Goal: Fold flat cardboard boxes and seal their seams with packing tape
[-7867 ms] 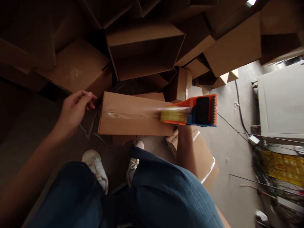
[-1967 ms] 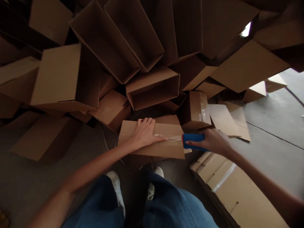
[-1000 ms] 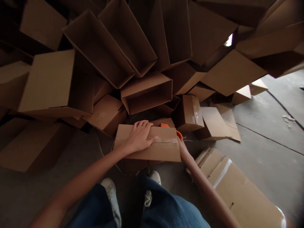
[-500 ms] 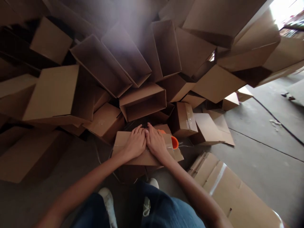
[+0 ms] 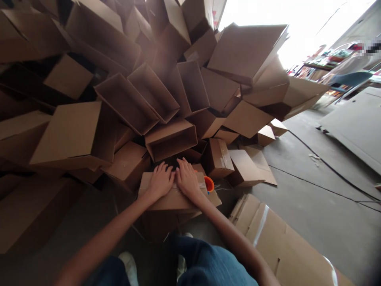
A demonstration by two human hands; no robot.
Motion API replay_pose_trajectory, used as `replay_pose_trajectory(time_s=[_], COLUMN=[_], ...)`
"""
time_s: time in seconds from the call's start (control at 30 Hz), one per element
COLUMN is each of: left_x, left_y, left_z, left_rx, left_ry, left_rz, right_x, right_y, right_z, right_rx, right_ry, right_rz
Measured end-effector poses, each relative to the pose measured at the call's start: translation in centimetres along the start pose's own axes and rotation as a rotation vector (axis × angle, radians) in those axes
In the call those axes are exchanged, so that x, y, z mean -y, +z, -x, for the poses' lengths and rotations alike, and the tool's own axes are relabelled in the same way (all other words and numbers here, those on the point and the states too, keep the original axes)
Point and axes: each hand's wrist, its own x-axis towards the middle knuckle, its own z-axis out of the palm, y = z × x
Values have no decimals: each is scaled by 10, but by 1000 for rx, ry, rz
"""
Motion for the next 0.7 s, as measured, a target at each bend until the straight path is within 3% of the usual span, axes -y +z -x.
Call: replay_pose_trajectory(time_s=[0.17, 0.23, 0.37, 0.47, 0.57, 0.7], left_x=[-1, 0, 1, 5, 11, 21], left_y=[-1, -1, -7, -19, -27, -21], left_z=[1, 1, -2, -3, 1, 11], left_rx=[-22, -33, -74, -147, -186, -90], left_ry=[-7, 0, 0, -34, -44, -98], left_rz=[2, 13, 37, 46, 32, 12], right_x=[4, 2, -6, -10, -9, -2], right_y=[-31, -28, -5, 5, 2, -17], right_z=[-7, -7, -4, -1, 0, -4], right_rx=[-145, -125, 37, 41, 7, -19], right_ry=[-24, -40, -11, -19, -20, -65], right_rz=[45, 72, 60, 32, 6, 29])
